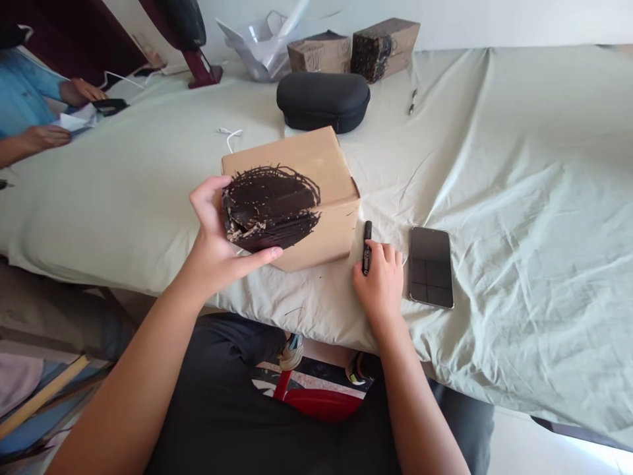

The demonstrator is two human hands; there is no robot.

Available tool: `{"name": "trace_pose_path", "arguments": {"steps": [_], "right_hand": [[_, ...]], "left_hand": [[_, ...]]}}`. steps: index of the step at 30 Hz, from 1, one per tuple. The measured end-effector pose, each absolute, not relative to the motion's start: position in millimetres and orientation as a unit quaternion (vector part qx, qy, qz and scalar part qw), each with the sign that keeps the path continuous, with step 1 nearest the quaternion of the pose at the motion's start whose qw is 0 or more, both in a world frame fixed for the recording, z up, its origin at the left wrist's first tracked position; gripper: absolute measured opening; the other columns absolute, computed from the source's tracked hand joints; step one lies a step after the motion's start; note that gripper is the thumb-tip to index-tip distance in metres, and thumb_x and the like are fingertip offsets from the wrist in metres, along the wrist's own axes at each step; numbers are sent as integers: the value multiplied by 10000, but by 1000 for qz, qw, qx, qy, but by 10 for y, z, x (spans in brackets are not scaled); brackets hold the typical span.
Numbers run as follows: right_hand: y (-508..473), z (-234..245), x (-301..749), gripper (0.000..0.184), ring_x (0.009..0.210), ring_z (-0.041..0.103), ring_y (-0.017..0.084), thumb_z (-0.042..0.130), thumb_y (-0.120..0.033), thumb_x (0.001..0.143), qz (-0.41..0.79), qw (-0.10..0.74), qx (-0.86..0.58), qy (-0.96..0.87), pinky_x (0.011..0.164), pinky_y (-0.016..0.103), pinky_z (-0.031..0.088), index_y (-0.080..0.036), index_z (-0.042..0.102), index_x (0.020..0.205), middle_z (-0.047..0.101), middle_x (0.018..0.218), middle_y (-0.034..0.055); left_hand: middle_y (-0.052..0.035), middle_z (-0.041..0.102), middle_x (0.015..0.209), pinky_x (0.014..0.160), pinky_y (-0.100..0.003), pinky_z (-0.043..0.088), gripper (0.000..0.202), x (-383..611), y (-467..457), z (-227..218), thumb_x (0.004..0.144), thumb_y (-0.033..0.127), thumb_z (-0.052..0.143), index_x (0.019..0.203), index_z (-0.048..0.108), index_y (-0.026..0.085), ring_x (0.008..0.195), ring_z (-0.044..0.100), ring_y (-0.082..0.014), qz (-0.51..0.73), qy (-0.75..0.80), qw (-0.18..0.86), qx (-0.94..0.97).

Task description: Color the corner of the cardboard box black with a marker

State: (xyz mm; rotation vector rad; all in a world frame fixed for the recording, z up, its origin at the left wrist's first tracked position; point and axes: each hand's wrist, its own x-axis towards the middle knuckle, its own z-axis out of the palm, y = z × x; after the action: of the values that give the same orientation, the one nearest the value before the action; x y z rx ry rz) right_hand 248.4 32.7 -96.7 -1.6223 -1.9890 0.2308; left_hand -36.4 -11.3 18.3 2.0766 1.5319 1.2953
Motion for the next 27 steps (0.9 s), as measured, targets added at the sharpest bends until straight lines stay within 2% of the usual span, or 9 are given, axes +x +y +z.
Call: {"name": "trace_pose_path", "arguments": {"steps": [4, 8, 15, 22, 27], "right_hand": [[341, -984, 2454, 464, 1027, 589, 347, 527, -139, 831, 59, 279, -610, -739, 952, 502, 531, -140, 649, 1279, 669, 1124, 164], [338, -1004, 2439, 429, 1007, 604, 338, 506, -117, 829, 44, 283, -617, -732, 916, 477, 537, -149, 653, 1230, 665, 1096, 156], [392, -1023, 2393, 438, 1033, 644, 338, 505, -141, 834, 50, 298, -621, -723, 880, 457, 550, -152, 643, 1250, 684, 1086, 143], [482, -1008, 2369, 417, 1066, 672, 342, 516, -198, 848, 89, 313, -614, -719, 888, 459, 555, -166, 653, 1240, 702, 1107, 140], [478, -984, 2374, 409, 1071, 680, 333, 508, -231, 865, 127, 333, -613, -705, 916, 468, 559, -173, 670, 1236, 693, 1145, 139]], "left_hand": [[-186, 489, 1525, 1134, -547, 568, 1069, -361, -251, 165, 781, 503, 933, 1557, 229, 288, 1387, 603, -361, 435, 531, 97, 721], [-187, 451, 1563, 1098, -521, 599, 1071, -355, -322, 162, 738, 429, 965, 1534, 262, 291, 1390, 598, -358, 444, 533, 84, 715], [-165, 426, 1572, 1040, -483, 633, 1032, -254, -185, 221, 720, 363, 968, 1503, 298, 304, 1321, 649, -317, 466, 569, 138, 663], [-173, 425, 1571, 1027, -507, 646, 1014, -212, -176, 284, 710, 395, 974, 1481, 324, 291, 1406, 585, -365, 473, 582, 124, 649], [-167, 410, 1576, 1023, -509, 648, 1016, -167, -134, 259, 676, 423, 992, 1452, 348, 293, 1303, 648, -333, 492, 573, 122, 644]]}}
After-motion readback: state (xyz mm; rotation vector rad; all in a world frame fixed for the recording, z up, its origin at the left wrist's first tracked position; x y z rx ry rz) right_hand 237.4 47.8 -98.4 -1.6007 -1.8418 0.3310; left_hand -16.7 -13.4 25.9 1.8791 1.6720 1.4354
